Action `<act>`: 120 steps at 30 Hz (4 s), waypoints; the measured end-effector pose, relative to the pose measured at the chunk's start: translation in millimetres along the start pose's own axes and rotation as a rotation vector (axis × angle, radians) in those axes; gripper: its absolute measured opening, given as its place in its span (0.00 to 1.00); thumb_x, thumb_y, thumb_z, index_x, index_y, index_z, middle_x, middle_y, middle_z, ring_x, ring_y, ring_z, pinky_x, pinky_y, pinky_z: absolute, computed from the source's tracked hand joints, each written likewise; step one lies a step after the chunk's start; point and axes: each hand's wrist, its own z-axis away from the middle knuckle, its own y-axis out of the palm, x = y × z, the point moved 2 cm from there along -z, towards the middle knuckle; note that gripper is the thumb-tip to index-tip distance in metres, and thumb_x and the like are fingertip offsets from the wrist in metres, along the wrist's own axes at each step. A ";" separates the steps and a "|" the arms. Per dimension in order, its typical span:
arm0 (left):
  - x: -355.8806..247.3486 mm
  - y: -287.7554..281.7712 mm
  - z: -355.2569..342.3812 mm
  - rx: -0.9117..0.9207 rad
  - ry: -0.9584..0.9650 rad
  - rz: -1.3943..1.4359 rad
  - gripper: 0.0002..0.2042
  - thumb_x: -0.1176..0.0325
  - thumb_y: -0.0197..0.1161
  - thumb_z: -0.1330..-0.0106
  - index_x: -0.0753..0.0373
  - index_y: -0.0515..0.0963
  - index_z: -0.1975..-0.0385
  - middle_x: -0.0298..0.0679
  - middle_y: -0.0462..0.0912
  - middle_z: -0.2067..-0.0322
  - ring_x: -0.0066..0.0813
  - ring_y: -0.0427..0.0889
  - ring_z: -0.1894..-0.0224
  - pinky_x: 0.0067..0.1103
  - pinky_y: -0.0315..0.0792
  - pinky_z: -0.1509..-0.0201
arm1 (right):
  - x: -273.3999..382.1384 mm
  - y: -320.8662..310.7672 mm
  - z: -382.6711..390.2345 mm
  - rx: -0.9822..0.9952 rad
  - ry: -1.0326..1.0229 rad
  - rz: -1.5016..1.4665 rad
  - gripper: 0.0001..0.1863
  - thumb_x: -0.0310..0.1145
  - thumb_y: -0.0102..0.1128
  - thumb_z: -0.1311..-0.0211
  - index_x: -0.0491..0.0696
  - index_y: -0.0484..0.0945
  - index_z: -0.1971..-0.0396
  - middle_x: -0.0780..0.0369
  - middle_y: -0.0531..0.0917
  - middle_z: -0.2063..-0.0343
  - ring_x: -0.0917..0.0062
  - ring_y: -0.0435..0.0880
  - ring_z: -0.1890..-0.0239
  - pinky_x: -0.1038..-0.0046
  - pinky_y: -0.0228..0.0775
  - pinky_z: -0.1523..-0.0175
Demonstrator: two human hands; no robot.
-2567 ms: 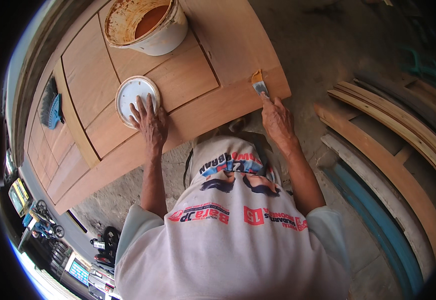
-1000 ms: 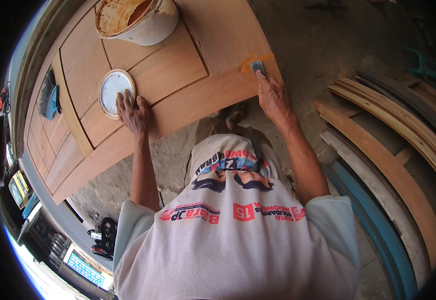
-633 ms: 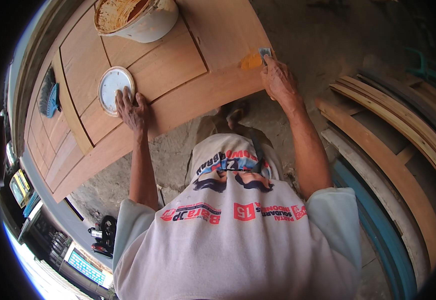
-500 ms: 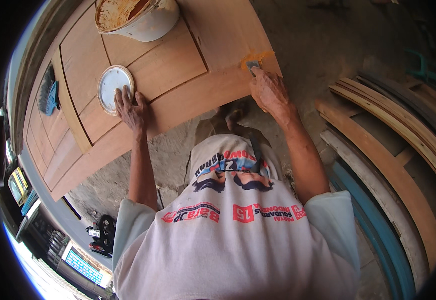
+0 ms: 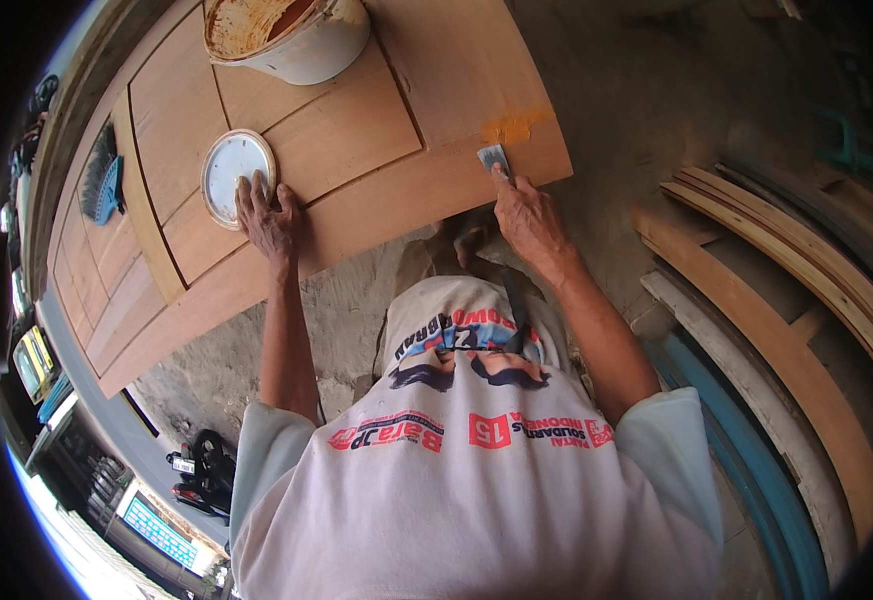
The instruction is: The person scrapes a wooden surface with a metal scraper, sweeps it with a brush, and applies a brown liquid finish using a small brush. They also use a tube to apply a substance to a specific spot on the wood.
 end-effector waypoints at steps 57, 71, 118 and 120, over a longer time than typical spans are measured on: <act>4.1 2.0 -0.1 0.000 -0.033 0.009 0.27 0.54 0.66 0.30 0.53 0.77 0.32 0.45 0.71 0.27 0.48 0.66 0.23 0.42 0.56 0.21 | 13.8 -3.8 -15.8 -0.060 -0.178 0.006 0.17 0.30 0.60 0.27 0.41 0.80 0.41 0.48 0.87 0.59 0.49 0.87 0.58 0.53 0.81 0.54; 5.1 6.0 -4.3 -0.013 -0.010 0.025 0.26 0.56 0.66 0.30 0.53 0.78 0.33 0.45 0.72 0.27 0.47 0.66 0.24 0.43 0.57 0.21 | -10.0 -38.8 -55.9 0.068 -0.312 0.196 0.18 0.27 0.52 0.26 0.51 0.84 0.42 0.51 0.86 0.61 0.52 0.88 0.57 0.52 0.80 0.52; -16.4 -9.8 -6.0 0.004 -0.031 0.040 0.27 0.56 0.67 0.31 0.53 0.77 0.32 0.46 0.72 0.27 0.48 0.66 0.23 0.43 0.57 0.21 | 29.1 18.1 12.3 -0.080 -0.018 -0.050 0.17 0.29 0.62 0.29 0.41 0.81 0.43 0.48 0.82 0.62 0.50 0.87 0.60 0.55 0.82 0.57; -14.5 -10.1 1.4 0.017 -0.036 0.033 0.27 0.56 0.67 0.31 0.54 0.77 0.32 0.46 0.72 0.27 0.49 0.66 0.23 0.44 0.57 0.21 | 41.6 3.3 0.2 -0.116 -0.040 -0.080 0.17 0.29 0.62 0.29 0.42 0.81 0.43 0.48 0.82 0.62 0.50 0.87 0.59 0.55 0.82 0.56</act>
